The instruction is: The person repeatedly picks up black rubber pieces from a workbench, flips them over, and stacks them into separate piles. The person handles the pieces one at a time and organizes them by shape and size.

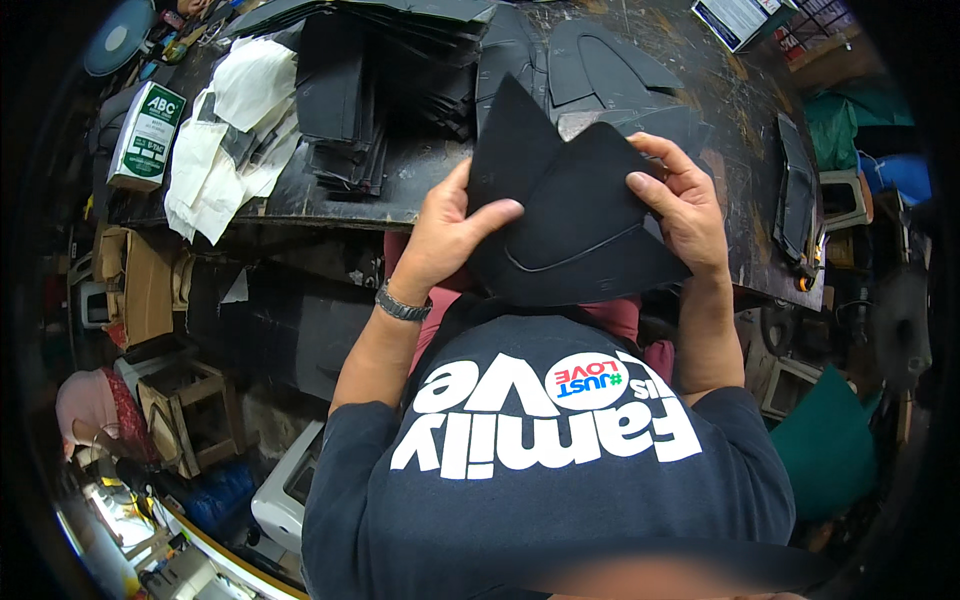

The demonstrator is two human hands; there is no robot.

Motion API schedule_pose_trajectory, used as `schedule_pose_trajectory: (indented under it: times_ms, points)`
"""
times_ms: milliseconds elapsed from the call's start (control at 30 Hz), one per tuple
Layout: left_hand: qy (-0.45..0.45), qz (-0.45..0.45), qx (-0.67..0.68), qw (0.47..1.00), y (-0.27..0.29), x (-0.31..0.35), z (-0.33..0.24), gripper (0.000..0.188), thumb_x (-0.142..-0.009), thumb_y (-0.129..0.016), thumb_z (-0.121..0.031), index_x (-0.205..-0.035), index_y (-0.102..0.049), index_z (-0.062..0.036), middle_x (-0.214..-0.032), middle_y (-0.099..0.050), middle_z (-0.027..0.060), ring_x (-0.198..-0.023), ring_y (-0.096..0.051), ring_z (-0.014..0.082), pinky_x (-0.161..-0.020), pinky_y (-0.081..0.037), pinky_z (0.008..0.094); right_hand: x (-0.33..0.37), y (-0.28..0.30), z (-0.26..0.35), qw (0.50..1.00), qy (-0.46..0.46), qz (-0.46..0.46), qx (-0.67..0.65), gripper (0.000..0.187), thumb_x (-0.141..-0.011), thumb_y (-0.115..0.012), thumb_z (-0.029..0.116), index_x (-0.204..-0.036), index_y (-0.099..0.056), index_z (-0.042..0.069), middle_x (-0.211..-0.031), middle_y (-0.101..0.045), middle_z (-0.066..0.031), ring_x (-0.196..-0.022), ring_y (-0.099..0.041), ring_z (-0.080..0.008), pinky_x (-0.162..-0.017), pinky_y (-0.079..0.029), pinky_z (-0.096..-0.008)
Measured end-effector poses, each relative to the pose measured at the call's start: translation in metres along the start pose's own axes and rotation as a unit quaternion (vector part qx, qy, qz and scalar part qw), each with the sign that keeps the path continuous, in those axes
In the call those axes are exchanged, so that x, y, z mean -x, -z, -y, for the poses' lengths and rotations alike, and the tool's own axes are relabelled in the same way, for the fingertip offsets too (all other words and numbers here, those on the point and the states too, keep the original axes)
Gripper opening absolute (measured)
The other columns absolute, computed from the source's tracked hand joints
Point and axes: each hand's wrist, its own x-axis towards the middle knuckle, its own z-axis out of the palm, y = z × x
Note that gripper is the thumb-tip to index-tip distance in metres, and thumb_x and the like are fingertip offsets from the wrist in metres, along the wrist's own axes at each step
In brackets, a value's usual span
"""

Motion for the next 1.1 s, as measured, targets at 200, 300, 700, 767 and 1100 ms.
schedule_pose_trajectory:
  times_ms: [200,300,700,767,1100]
  points:
    - [-0.025,-0.137,0.109,0.984,0.036,0.029,0.007,0.040,-0.094,-0.066,0.002,-0.132,-0.057,0.0013,-0.125,-0.066,0.0107,-0.111,-0.064,0.0171,-0.101,-0.050,0.0311,-0.051,0.024,0.009,0.983,0.033,0.059,0.169,0.030,-0.102,-0.061,0.021,-0.125,-0.067,0.003,-0.091,-0.067,-0.0025,-0.079,-0.062,-0.0081,-0.068,-0.052,-0.0234]
    - [-0.036,-0.178,0.119,0.976,0.063,0.051,0.012,0.036,-0.094,-0.068,0.001,-0.128,-0.060,0.0005,-0.121,-0.069,0.0090,-0.108,-0.065,0.0160,-0.099,-0.051,0.0304,-0.077,0.047,0.013,0.940,0.026,-0.023,0.340,0.030,-0.099,-0.066,0.021,-0.124,-0.068,0.004,-0.089,-0.066,-0.0014,-0.078,-0.059,-0.0074,-0.070,-0.049,-0.0227]
    - [0.121,-0.478,0.067,0.867,0.217,0.299,0.094,0.033,-0.094,-0.069,-0.008,-0.126,-0.061,-0.0007,-0.120,-0.069,0.0094,-0.108,-0.066,0.0189,-0.097,-0.051,0.0333,-0.072,0.071,0.000,0.905,-0.035,0.065,0.418,0.031,-0.098,-0.067,0.021,-0.123,-0.068,0.002,-0.101,-0.067,-0.0033,-0.088,-0.058,-0.0112,-0.081,-0.047,-0.0253]
    - [0.162,-0.537,-0.050,0.826,0.231,0.331,0.122,0.035,-0.092,-0.072,-0.012,-0.123,-0.062,0.0019,-0.118,-0.070,0.0104,-0.106,-0.066,0.0196,-0.094,-0.051,0.0331,-0.073,0.067,-0.002,0.906,-0.027,0.058,0.418,0.031,-0.098,-0.067,0.020,-0.124,-0.068,0.003,-0.099,-0.065,-0.0012,-0.083,-0.053,-0.0087,-0.077,-0.045,-0.0229]
    - [0.421,-0.487,-0.584,0.494,0.220,0.305,0.131,0.086,-0.081,-0.082,-0.024,-0.151,-0.034,-0.0180,-0.144,-0.047,0.0166,-0.127,-0.053,0.0408,-0.099,-0.048,0.0530,-0.114,0.084,0.010,0.877,0.053,0.060,0.473,0.036,-0.093,-0.073,0.025,-0.120,-0.068,0.002,-0.094,-0.071,-0.0092,-0.084,-0.063,-0.0144,-0.079,-0.051,-0.0287]
